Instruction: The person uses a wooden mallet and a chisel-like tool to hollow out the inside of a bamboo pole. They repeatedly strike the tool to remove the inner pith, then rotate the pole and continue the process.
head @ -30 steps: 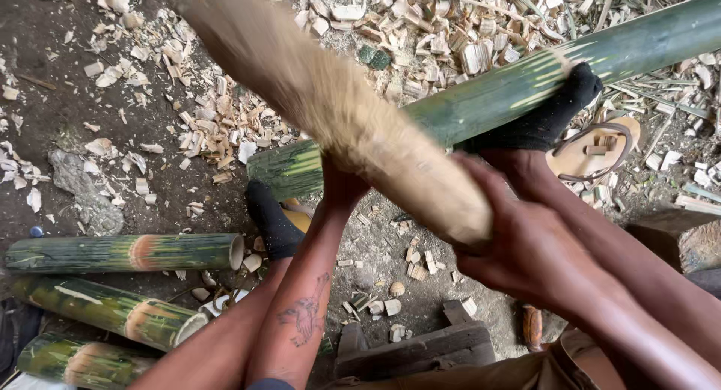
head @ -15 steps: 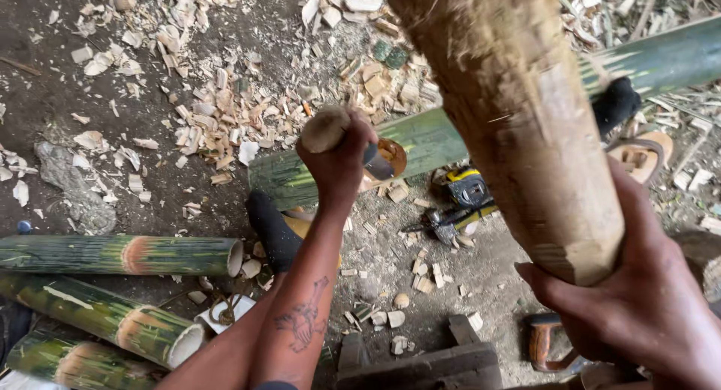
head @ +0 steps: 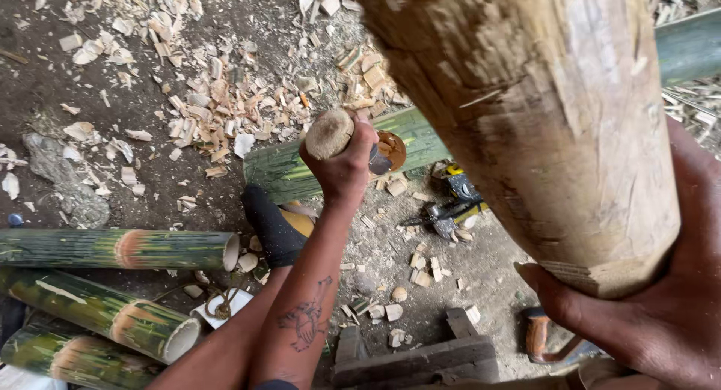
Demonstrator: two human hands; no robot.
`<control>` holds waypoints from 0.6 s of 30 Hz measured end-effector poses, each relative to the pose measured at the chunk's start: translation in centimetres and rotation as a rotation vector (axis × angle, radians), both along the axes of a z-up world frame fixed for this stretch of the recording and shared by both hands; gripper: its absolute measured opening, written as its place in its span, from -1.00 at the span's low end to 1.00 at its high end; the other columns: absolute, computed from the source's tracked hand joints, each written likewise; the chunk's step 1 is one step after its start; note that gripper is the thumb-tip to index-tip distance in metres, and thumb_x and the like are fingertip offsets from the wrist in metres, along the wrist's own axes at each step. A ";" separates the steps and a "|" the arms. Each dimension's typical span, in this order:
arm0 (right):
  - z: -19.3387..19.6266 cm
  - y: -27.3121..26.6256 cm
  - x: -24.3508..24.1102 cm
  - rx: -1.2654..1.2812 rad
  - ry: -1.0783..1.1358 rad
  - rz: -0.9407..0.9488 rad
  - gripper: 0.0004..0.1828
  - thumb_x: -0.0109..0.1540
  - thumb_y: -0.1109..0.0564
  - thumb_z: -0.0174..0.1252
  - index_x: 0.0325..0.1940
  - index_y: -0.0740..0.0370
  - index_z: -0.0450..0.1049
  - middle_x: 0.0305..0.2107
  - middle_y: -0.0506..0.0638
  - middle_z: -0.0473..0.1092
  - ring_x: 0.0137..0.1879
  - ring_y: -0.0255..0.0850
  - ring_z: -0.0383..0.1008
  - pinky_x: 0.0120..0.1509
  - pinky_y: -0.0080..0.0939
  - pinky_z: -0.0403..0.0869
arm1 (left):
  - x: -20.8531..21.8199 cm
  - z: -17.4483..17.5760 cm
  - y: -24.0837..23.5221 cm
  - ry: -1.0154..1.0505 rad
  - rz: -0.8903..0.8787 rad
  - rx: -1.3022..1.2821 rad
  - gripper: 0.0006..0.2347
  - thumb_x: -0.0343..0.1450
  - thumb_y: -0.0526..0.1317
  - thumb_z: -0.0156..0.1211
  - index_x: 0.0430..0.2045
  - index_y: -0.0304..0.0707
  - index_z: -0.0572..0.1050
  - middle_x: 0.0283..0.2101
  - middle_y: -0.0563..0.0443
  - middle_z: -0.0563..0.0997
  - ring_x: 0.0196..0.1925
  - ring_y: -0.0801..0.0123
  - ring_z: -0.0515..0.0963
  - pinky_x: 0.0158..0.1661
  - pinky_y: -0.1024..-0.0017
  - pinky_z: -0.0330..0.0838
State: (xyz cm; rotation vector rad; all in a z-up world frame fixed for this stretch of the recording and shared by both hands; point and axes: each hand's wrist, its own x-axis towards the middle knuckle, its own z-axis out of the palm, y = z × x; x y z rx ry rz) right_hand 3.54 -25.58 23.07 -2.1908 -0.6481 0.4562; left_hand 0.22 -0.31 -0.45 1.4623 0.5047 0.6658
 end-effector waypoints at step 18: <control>-0.5 -0.6 -4.3 -0.179 0.115 0.060 0.25 -0.12 0.08 0.44 0.60 0.17 -0.01 0.02 0.30 0.48 0.00 0.17 0.64 0.05 0.03 0.61 | -5.9 -14.3 -4.2 -0.021 -0.076 0.587 -0.59 0.38 -0.06 0.41 -0.05 -0.30 0.39 -0.11 -0.07 0.53 -0.10 0.22 0.56 -0.03 0.28 0.52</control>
